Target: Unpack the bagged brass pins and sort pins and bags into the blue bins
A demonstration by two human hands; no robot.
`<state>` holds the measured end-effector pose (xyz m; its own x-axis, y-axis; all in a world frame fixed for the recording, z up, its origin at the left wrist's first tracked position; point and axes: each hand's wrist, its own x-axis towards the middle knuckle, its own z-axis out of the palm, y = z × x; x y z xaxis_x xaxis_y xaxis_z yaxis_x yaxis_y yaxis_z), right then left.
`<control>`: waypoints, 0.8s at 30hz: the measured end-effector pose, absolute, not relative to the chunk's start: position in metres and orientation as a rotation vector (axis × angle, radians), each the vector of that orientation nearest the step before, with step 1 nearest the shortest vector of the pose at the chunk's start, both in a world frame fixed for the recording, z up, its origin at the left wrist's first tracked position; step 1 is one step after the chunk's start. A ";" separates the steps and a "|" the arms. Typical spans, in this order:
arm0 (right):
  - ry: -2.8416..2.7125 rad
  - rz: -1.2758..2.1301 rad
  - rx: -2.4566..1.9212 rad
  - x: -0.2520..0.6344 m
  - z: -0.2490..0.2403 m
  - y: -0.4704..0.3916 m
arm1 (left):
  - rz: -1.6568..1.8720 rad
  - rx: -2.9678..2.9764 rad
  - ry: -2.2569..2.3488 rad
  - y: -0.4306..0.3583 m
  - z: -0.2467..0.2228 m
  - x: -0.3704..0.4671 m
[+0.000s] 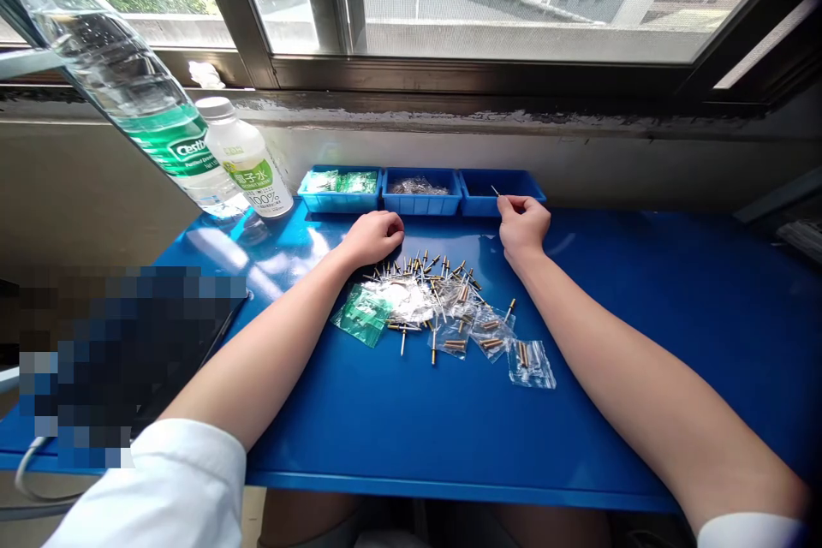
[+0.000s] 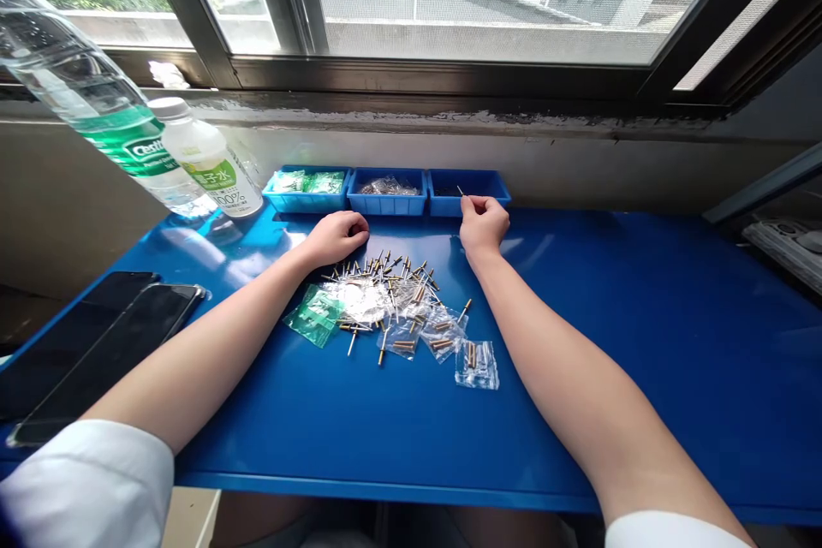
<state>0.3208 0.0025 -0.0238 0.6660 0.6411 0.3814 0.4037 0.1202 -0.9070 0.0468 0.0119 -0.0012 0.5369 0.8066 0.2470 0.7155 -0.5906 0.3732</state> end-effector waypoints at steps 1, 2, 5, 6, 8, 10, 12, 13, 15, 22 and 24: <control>-0.910 0.224 -1.503 0.320 -0.023 0.002 | 0.580 2.545 1.286 0.012 -0.001 0.047; -0.909 0.234 -1.502 0.320 -0.023 0.001 | 0.576 2.542 1.290 0.011 0.000 0.047; -0.900 0.257 -1.491 0.319 -0.021 0.000 | 0.564 2.539 1.296 0.011 0.000 0.048; -0.898 0.261 -1.486 0.319 -0.020 0.000 | 0.564 2.540 1.296 0.011 0.000 0.048; -0.898 0.266 -1.478 0.319 -0.020 0.000 | 0.568 2.543 1.291 0.012 0.000 0.047; -0.898 0.276 -1.473 0.319 -0.021 0.001 | 0.579 2.545 1.285 0.012 -0.001 0.047; -0.901 0.285 -1.471 0.320 -0.022 0.001 | 0.586 2.543 1.279 0.012 -0.001 0.047; -0.907 0.287 -1.472 0.319 -0.022 0.001 | 0.589 2.542 1.278 0.012 -0.001 0.047; -0.953 0.283 -1.465 0.317 -0.021 -0.001 | 0.591 2.537 1.280 0.012 -0.001 0.047; -1.618 0.604 -1.240 0.295 -0.004 -0.029 | 0.570 2.535 1.306 0.011 0.001 0.048; -1.809 0.754 -1.177 0.292 0.000 -0.033 | 0.576 2.538 1.307 0.011 0.001 0.048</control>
<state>0.2918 -0.0334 -0.0004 -0.2172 0.9235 0.3162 0.4253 0.3811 -0.8209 0.0478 0.0111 0.0006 0.5253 0.8169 0.2383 0.7269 -0.5764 0.3735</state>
